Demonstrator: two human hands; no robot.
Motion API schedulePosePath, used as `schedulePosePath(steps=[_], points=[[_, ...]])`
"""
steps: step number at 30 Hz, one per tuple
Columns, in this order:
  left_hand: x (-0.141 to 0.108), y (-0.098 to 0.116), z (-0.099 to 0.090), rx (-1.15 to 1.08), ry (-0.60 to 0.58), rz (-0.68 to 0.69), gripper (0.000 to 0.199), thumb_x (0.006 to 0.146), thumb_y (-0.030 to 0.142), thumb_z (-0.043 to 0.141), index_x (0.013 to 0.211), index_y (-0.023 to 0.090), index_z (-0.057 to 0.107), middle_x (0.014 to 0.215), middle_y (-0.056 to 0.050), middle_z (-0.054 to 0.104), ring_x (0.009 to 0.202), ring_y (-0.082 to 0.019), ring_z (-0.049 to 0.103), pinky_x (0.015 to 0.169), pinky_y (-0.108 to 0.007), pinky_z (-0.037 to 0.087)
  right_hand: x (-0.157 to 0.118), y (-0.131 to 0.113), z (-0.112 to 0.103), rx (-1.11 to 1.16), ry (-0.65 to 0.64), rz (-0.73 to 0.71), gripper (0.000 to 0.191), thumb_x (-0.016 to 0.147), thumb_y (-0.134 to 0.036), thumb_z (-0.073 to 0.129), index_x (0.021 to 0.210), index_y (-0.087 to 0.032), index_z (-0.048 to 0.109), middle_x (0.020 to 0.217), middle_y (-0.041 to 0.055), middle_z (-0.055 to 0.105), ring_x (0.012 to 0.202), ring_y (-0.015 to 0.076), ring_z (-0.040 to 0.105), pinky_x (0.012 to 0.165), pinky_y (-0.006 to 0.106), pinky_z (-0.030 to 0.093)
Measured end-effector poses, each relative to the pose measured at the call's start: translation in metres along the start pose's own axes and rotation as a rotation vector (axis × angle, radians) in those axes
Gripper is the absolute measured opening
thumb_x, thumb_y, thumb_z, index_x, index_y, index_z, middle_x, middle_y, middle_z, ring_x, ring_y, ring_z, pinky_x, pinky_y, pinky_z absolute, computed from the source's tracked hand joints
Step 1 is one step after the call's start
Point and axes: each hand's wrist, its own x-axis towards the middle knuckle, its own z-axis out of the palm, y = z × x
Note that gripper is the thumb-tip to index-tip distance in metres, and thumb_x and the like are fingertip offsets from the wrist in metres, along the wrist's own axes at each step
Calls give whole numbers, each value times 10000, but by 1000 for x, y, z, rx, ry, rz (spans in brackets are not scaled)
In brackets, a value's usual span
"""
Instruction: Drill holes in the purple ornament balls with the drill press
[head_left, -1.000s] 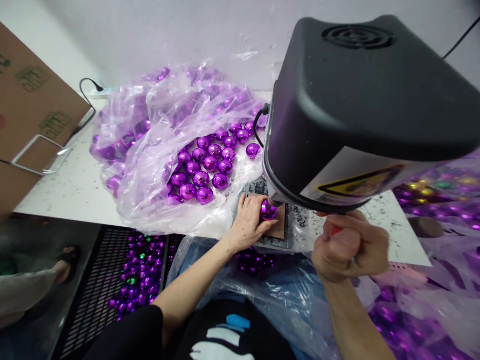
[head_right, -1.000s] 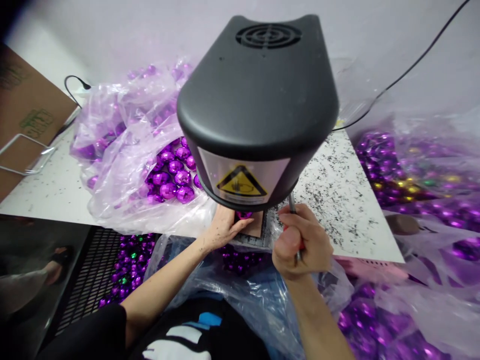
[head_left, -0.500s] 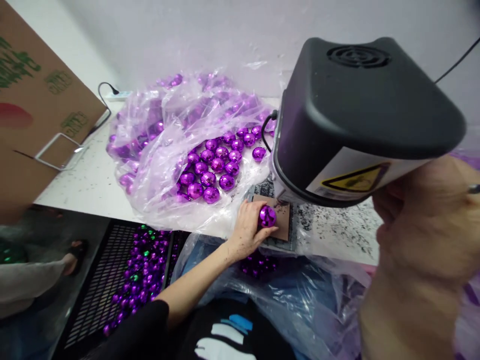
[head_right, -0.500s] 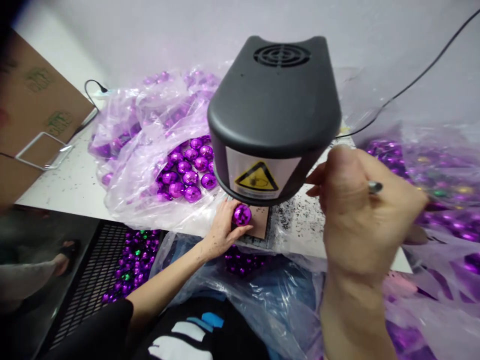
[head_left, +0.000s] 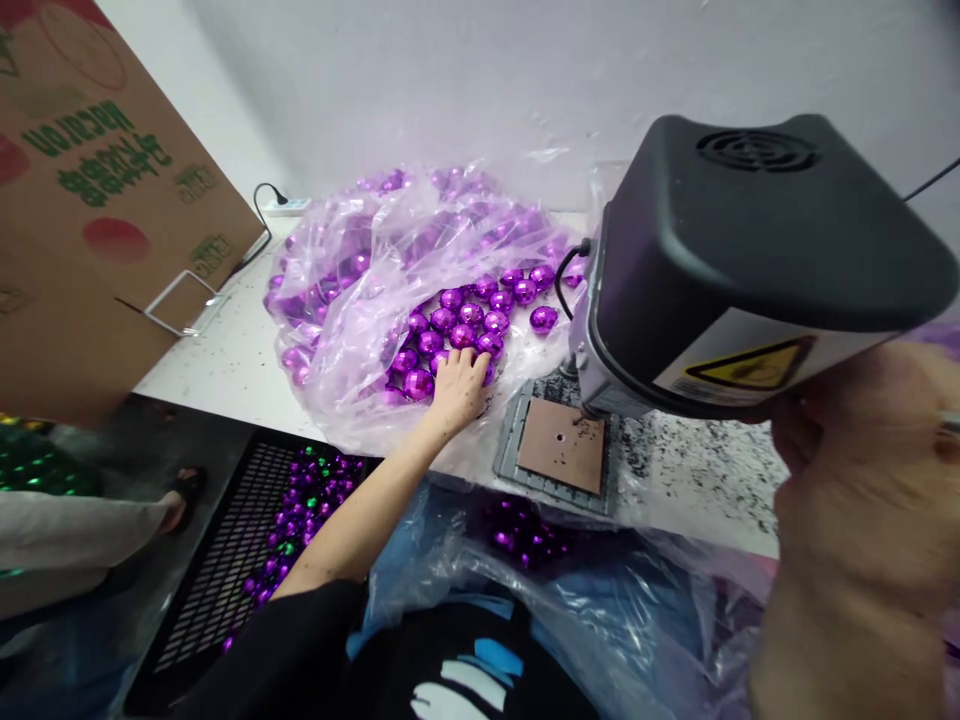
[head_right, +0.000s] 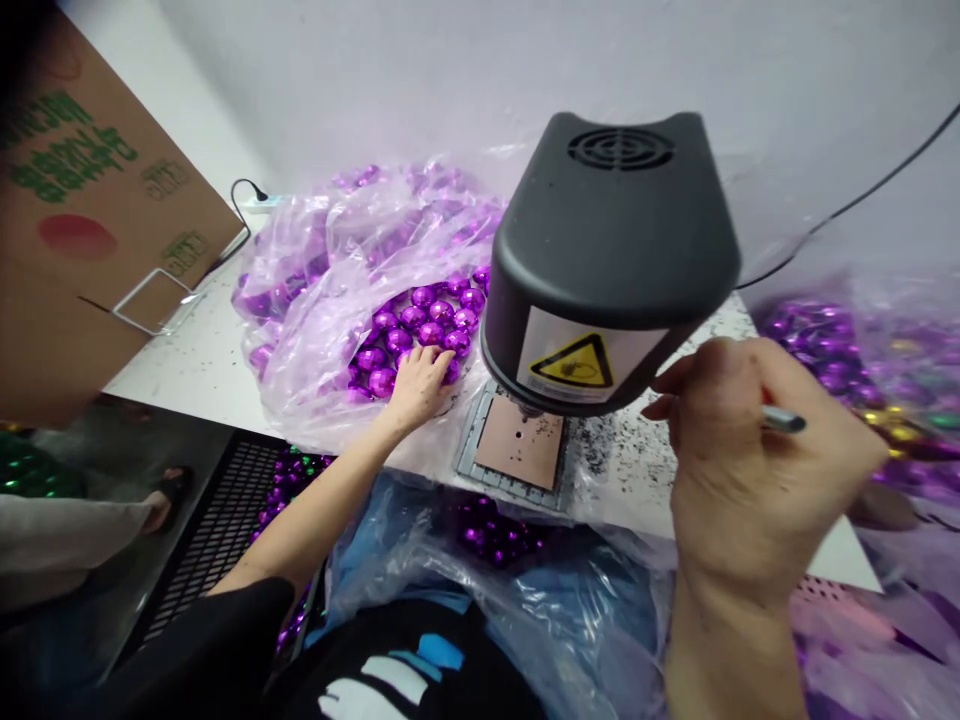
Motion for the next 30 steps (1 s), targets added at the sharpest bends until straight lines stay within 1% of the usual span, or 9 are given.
schedulePosePath(steps=[2,5,8,10,12,16,21,25,30], points=[[7,-3,0,-36,-19,-18,456,802,175,701,1241,173,578,1183,-137,591,1131,-322,537,958,-468,416,0,-2,3,74,48,14,425,850,-481,588,604,-139,528,525,-34,337,473,47,419,419,207,250],[-4,5,-5,-414,6,-16,483,841,327,707,1268,164,551,1143,-112,617,1022,-253,596,891,-393,467,0,-5,7,65,59,-28,420,862,-442,574,580,-135,524,507,-38,306,475,45,431,427,204,275],[-25,24,-5,-854,-162,52,489,859,448,674,1258,192,557,1104,-64,657,922,-190,627,813,-322,505,3,-6,10,60,64,-46,373,884,-355,545,590,-125,544,500,-41,331,455,22,386,427,195,232],[-35,37,1,-946,-279,81,486,845,462,686,1241,202,576,1107,-58,670,915,-188,635,807,-321,517,5,-6,11,78,66,-49,357,890,-310,536,589,-117,540,495,-43,365,439,9,351,423,191,197],[-40,49,10,-909,-291,88,490,831,451,704,1237,205,584,1136,-70,669,963,-212,637,851,-352,520,7,-7,11,87,60,-37,365,895,-306,531,585,-113,524,500,-41,402,445,6,362,427,185,209],[-40,63,23,-791,-185,143,528,827,430,725,1274,205,557,1188,-94,652,1081,-258,615,956,-416,494,8,-8,10,95,36,-9,379,890,-332,551,583,-112,529,522,-35,444,470,6,406,447,186,241],[-45,73,25,-648,-107,265,527,852,436,700,1295,206,530,1214,-101,614,1133,-254,589,971,-392,483,9,-6,8,123,14,-8,409,885,-385,564,583,-112,530,538,-34,410,485,8,431,454,188,280],[-51,80,32,-533,-6,226,471,850,447,697,1225,198,558,1199,-95,613,1135,-266,568,983,-420,439,9,-6,8,118,23,-17,415,882,-396,568,581,-114,521,519,-41,330,489,13,424,460,189,275],[-56,81,42,-489,76,240,450,853,439,698,1212,208,555,1154,-77,628,1121,-254,557,1019,-433,376,-3,-3,4,68,29,-3,416,889,-436,544,607,-129,548,534,-30,415,498,25,422,477,216,252]])
